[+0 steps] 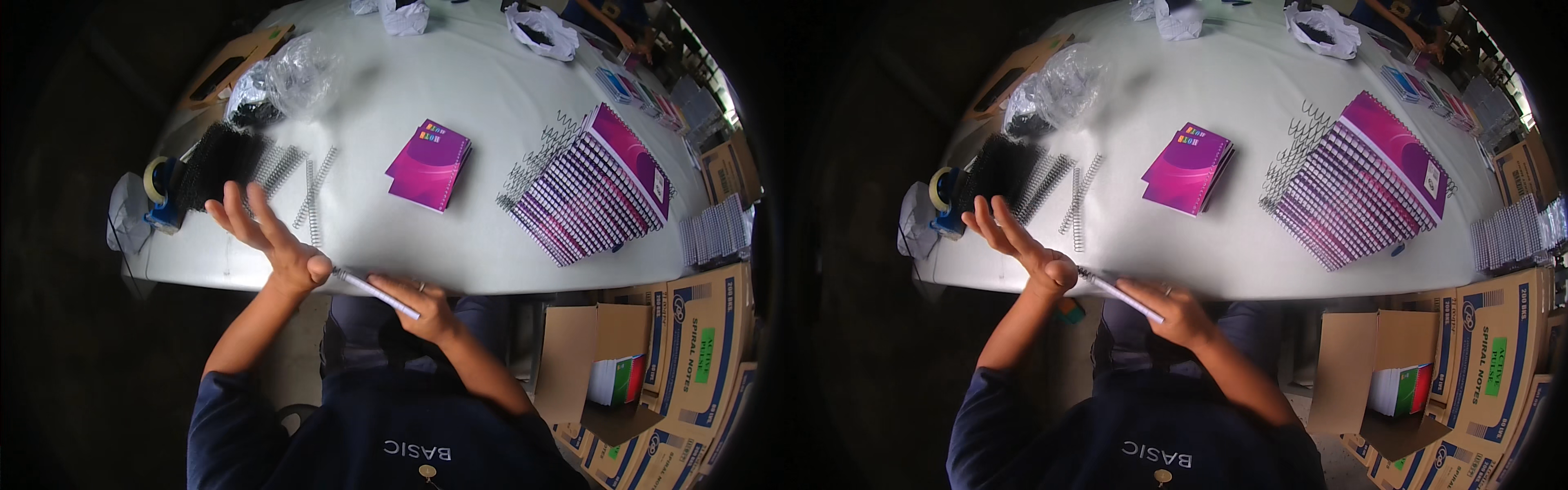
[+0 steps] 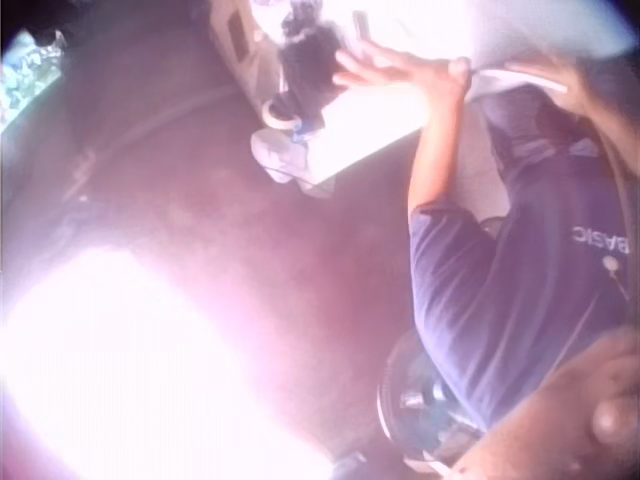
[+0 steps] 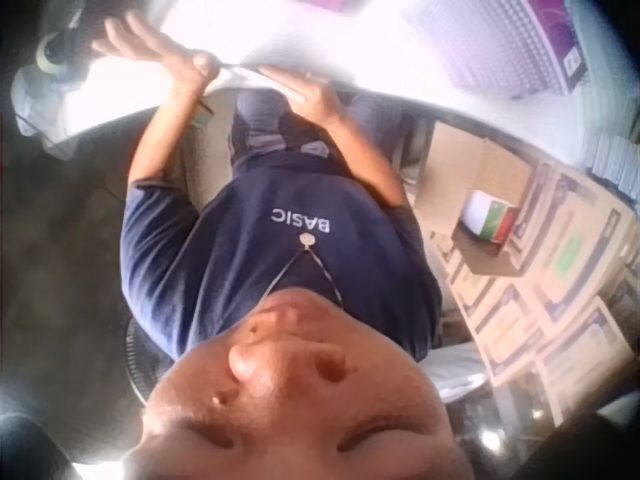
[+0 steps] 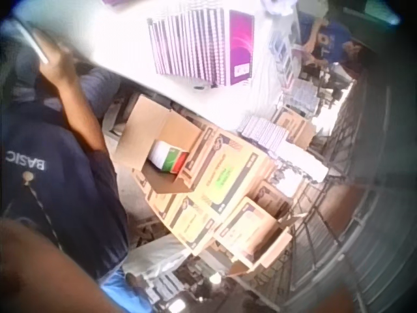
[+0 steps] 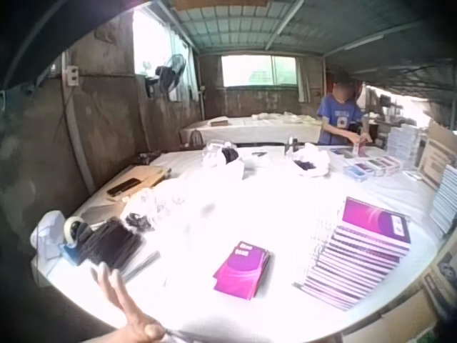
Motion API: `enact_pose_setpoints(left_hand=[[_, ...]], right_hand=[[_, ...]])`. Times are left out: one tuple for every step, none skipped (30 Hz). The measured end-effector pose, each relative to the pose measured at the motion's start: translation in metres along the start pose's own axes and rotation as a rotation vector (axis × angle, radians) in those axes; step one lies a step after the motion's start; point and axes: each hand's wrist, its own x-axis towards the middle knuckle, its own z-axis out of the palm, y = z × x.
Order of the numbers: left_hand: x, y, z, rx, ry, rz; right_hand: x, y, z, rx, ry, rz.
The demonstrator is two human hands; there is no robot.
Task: The person threads wire coils through the prepunched holes of notebook covers and pages by hand, aligning the stacks before placing them onto a pile.
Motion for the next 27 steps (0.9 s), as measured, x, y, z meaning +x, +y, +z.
enact_pose_setpoints(left_hand=[[-0.014, -0.005, 0.012, -0.143, 0.049, -0.146], [-0.037, 0.01, 0.011, -0.172, -0.238, -0.003], [-0.059, 0.034, 0.0, -0.199, -0.526, 0.152], [-0.066, 0.048, -0.013, -0.303, -0.508, 0.347], [-0.047, 0.045, -0.014, -0.217, -0.432, 0.367], [-0.024, 0.038, -0.012, -0.131, -0.355, 0.386], [-0.021, 0.037, -0.011, -0.113, -0.327, 0.333], [-0.018, 0.038, -0.011, -0.103, -0.304, 0.278], [-0.025, 0.039, -0.007, -0.151, -0.313, 0.168], [-0.025, 0.037, -0.001, -0.184, -0.296, 0.07], [-0.027, 0.036, 0.007, -0.223, -0.276, -0.026], [-0.049, 0.048, -0.001, -0.341, -0.417, 0.103], [-0.069, 0.058, -0.01, -0.46, -0.564, 0.241], [-0.05, 0.059, -0.013, -0.385, -0.45, 0.447], [-0.028, 0.058, -0.015, -0.307, -0.33, 0.647], [-0.025, 0.05, -0.012, -0.129, -0.283, 0.505], [-0.022, 0.034, -0.005, 0.048, -0.239, 0.36], [-0.039, 0.016, 0.004, -0.027, -0.278, 0.334], [-0.06, -0.004, 0.014, -0.1, -0.316, 0.3], [-0.043, 0.035, 0.01, -0.217, -0.417, 0.149], [-0.039, 0.064, 0.003, -0.335, -0.519, -0.002], [-0.083, 0.065, -0.003, -0.429, -0.464, 0.181], [-0.068, 0.07, -0.014, -0.522, -0.515, 0.271], [-0.045, 0.06, -0.01, -0.262, -0.352, 0.484], [-0.012, 0.052, -0.005, -0.018, -0.208, 0.656], [-0.027, 0.037, 0.007, -0.02, -0.19, 0.554], [-0.036, 0.025, 0.02, -0.031, -0.171, 0.461]], right_hand=[[0.001, -0.005, 0.001, -0.03, -0.003, -0.045], [-0.002, -0.002, -0.002, -0.032, 0.026, -0.012], [-0.006, 0.003, -0.006, -0.035, 0.064, 0.021], [-0.006, 0.006, -0.007, -0.028, 0.105, 0.051], [-0.004, 0.006, -0.008, -0.042, 0.079, 0.034], [0.001, 0.004, -0.01, -0.055, 0.053, 0.018], [-0.003, 0.0, -0.01, -0.06, 0.02, 0.022], [0.001, 0.004, -0.008, -0.029, 0.002, -0.023], [-0.005, 0.0, -0.003, -0.025, 0.012, 0.004], [-0.004, -0.004, -0.001, -0.029, 0.02, 0.0], [-0.004, -0.005, -0.003, -0.038, 0.029, -0.004], [-0.008, 0.0, -0.005, -0.033, 0.069, 0.083], [-0.007, 0.0, -0.009, -0.053, 0.057, 0.045], [-0.006, 0.003, -0.013, -0.072, 0.047, 0.01], [-0.005, 0.006, -0.015, -0.092, 0.037, -0.025], [-0.012, 0.006, -0.01, -0.063, -0.003, -0.003], [-0.002, -0.001, -0.008, -0.034, -0.012, 0.019], [0.001, -0.005, -0.003, -0.05, -0.028, -0.041], [0.005, -0.007, 0.0, -0.072, -0.045, -0.106], [0.001, -0.002, -0.004, -0.065, -0.013, -0.042], [-0.006, 0.005, -0.007, -0.058, 0.021, 0.021], [-0.005, 0.005, -0.005, -0.029, 0.051, 0.062], [-0.003, 0.008, -0.006, -0.052, 0.036, 0.051], [0.0, 0.01, -0.009, -0.076, 0.021, 0.041], [-0.009, 0.007, -0.006, -0.088, -0.005, 0.071], [-0.005, 0.005, -0.001, -0.082, -0.029, 0.037], [0.004, 0.002, -0.002, -0.061, 0.003, -0.065]])
